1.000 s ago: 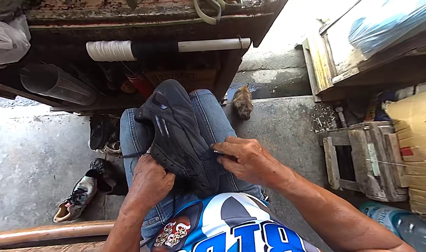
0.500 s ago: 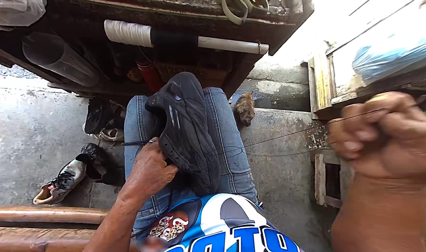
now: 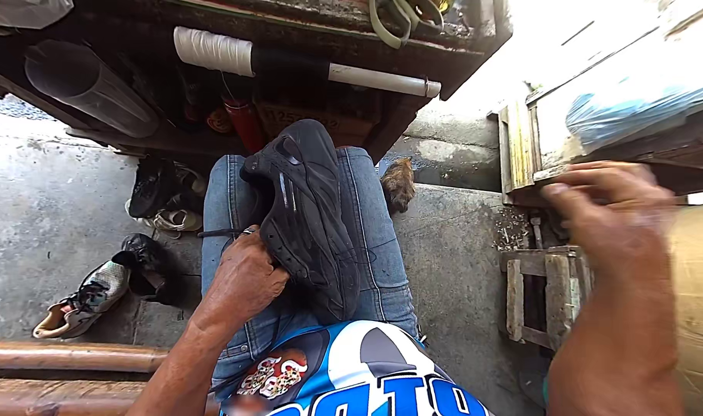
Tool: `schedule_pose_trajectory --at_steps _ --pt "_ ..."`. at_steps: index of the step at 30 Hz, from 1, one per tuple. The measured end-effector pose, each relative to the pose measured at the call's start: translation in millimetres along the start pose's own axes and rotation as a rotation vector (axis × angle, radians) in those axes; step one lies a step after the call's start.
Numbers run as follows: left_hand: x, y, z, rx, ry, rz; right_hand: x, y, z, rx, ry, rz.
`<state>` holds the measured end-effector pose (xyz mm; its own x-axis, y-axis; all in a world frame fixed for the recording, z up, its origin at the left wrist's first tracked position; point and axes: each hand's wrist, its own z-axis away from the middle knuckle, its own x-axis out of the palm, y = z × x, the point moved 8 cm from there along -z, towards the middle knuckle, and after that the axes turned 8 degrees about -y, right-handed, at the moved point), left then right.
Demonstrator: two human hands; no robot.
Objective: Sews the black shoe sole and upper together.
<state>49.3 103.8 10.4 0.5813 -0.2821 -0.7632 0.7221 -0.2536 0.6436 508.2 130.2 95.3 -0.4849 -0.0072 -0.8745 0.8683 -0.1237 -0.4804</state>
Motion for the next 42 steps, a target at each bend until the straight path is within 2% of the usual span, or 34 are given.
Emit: schedule_pose_trajectory --at_steps 4,7,9,11,13,15,17,20,25,28,31,36,39,42 --pt "-10 9 6 0.043 0.077 -0.051 119 -119 29 -0.301 -0.388 -0.281" --pt "-58 -16 20 -0.033 0.191 -0.200 173 -170 49 -0.418 -0.609 -0.247" --pt "-98 -61 33 -0.194 0.310 -0.251 183 -175 47 -0.449 -0.646 -0.206" --pt "-118 -85 43 -0.277 0.415 -0.100 184 -175 42 -0.468 -0.643 -0.216" --pt "-114 -77 40 -0.112 0.436 0.394 183 -177 40 -0.485 -0.655 -0.255" --pt "-98 -57 26 0.119 0.278 0.984 183 -179 38 -0.513 -0.668 -0.294" --pt "-86 -41 15 0.203 0.163 1.327 184 -180 36 -0.535 -0.674 -0.316" --pt "-81 -53 5 0.102 0.179 1.413 187 -180 34 -0.531 -0.705 -0.326" --pt "-89 -131 0 -0.131 0.368 1.313 198 -182 32 -0.466 -0.821 -0.238" --pt "-99 -150 0 -0.195 0.444 1.304 201 -187 31 -0.463 -0.844 -0.212" --pt "-95 -134 -3 -0.142 0.411 1.334 200 -183 30 -0.470 -0.835 -0.232" --pt "-57 -40 0 -0.068 0.248 1.273 190 -174 33 -0.466 -0.711 -0.332" --pt "-14 -5 3 -0.146 0.173 1.293 180 -167 37 -0.496 -0.596 -0.508" --pt "16 8 5 -0.254 0.111 1.291 175 -155 45 -0.491 -0.559 -0.570"
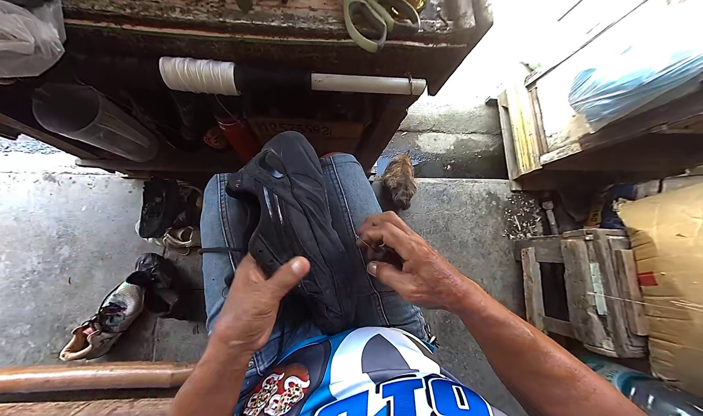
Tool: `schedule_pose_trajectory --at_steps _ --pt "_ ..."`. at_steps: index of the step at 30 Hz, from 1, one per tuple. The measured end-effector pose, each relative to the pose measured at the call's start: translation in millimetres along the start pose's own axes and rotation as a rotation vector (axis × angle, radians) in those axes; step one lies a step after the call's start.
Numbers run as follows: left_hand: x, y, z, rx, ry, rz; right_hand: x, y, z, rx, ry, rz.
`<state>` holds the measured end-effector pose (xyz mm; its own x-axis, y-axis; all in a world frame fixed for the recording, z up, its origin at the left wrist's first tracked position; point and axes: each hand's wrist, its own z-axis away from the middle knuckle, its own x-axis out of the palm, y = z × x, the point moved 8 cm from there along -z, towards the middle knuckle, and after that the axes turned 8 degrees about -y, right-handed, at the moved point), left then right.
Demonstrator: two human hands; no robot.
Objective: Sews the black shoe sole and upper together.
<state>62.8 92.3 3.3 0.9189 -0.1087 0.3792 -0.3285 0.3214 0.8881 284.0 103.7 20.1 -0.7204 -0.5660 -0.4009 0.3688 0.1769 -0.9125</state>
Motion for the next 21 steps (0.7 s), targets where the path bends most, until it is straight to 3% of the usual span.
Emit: schedule_pose_trajectory --at_steps 11,21 --pt "-4 -8 -3 -0.040 -0.024 -0.072 12 -12 1 -0.176 -0.048 0.115" --pt "-4 -10 -5 -0.085 -0.056 -0.066 14 -10 -1 -0.157 -0.075 0.126"
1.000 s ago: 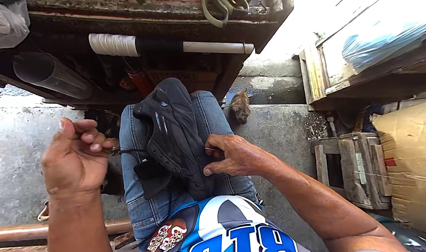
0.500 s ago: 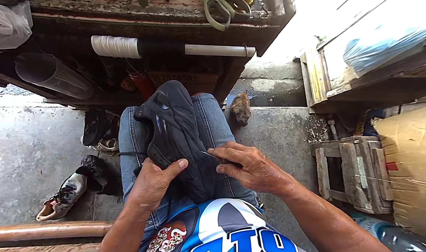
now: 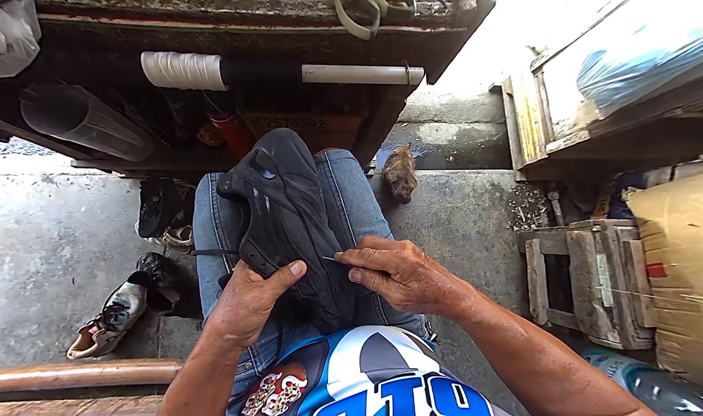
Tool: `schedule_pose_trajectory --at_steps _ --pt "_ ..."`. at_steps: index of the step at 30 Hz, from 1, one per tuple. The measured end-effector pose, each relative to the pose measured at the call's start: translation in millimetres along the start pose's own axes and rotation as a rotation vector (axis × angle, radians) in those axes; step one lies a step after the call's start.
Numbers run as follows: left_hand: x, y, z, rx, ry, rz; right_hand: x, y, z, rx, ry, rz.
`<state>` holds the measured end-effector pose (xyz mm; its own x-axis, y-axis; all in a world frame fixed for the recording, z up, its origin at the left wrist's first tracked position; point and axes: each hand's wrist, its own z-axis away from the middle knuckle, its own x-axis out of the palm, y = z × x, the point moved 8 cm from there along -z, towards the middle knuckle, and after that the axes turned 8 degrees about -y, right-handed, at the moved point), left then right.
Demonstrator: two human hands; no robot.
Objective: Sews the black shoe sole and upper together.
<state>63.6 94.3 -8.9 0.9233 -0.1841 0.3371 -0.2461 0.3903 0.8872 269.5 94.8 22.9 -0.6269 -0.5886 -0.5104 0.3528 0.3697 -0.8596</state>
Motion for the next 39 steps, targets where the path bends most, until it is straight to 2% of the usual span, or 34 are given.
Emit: schedule_pose_trajectory --at_steps 10,18,23,32,36,39 --pt "-1 -4 -2 -0.013 -0.150 0.030 -8 -29 -20 -0.065 -0.091 0.426" --pt "1 -6 -4 -0.004 -0.221 0.077 -11 -34 -37 -0.132 -0.236 0.539" --pt "6 -5 -4 -0.004 -0.232 0.053 -10 -36 -42 -0.086 -0.294 0.620" --pt "6 -7 -7 0.007 -0.189 0.045 5 -39 -59 -0.024 -0.324 0.695" --pt "2 -7 -4 0.039 -0.223 0.086 1 -38 -53 -0.105 -0.244 0.588" --pt "4 5 2 0.107 -0.254 0.002 -3 -38 -42 -0.115 -0.194 0.536"
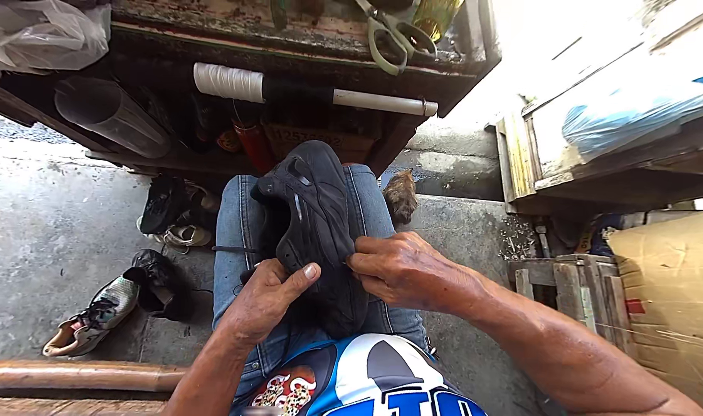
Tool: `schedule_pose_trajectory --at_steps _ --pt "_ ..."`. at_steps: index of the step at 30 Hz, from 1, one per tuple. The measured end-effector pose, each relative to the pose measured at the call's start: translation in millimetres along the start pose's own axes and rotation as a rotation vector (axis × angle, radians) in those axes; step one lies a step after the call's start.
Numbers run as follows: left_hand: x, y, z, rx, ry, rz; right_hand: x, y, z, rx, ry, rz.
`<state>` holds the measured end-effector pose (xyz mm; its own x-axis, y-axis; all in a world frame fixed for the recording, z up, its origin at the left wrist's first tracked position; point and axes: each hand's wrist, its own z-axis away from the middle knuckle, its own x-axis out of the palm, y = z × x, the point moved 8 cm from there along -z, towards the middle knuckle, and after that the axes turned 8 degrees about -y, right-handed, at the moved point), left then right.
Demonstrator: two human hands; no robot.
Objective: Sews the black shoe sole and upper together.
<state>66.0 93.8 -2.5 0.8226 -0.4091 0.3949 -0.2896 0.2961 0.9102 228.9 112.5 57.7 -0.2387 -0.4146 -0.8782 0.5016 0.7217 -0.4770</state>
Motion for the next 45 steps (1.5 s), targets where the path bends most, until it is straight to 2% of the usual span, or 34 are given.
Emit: schedule_pose_trajectory --at_steps 3,5,8,10,11,12,14,16,18,21,24,28,34,36,39,41,42,43,45 --pt "-16 28 15 0.097 0.013 -0.155 1 8 11 0.044 0.035 -0.060" --pt "-48 53 31 0.187 0.126 -0.215 3 13 14 0.064 0.046 -0.103" --pt "-117 81 62 0.289 0.453 -0.310 5 15 15 0.061 0.068 -0.122" --pt "-150 90 83 0.210 0.741 -0.628 6 15 16 0.055 0.080 -0.123" --pt "-152 93 87 0.115 0.818 -0.866 7 16 16 0.054 0.084 -0.127" --pt "-140 96 85 0.039 0.817 -1.071 7 16 16 0.056 0.088 -0.127" --pt "-90 100 67 0.088 0.697 -1.270 7 17 16 0.059 0.096 -0.123" --pt "-37 87 40 0.219 0.456 -1.191 7 17 16 0.058 0.103 -0.119" --pt "-4 61 14 0.260 0.228 -1.067 8 17 18 0.053 0.109 -0.117" --pt "15 31 -4 0.149 0.071 -1.219 8 20 21 0.058 0.134 -0.126" --pt "18 18 -5 0.112 -0.027 -1.326 9 23 24 0.051 0.159 -0.151" --pt "16 22 -1 0.103 -0.062 -1.251 10 24 23 0.044 0.174 -0.172" --pt "-7 59 17 0.114 -0.074 -0.884 11 28 28 0.052 0.190 -0.197" --pt "-14 72 24 0.180 -0.140 -0.607 11 29 28 0.049 0.188 -0.212" --pt "-9 68 20 0.261 -0.277 -0.002 11 27 26 0.040 0.190 -0.209" --pt "-6 54 12 0.224 -0.240 0.281 11 26 25 0.042 0.188 -0.206" --pt "-9 46 7 0.190 -0.155 0.288 11 26 25 0.042 0.189 -0.209" --pt "-13 39 3 0.155 -0.044 0.186 12 27 26 0.043 0.188 -0.217" --pt "-14 31 -4 0.070 0.131 -0.268 13 29 27 0.042 0.187 -0.233"
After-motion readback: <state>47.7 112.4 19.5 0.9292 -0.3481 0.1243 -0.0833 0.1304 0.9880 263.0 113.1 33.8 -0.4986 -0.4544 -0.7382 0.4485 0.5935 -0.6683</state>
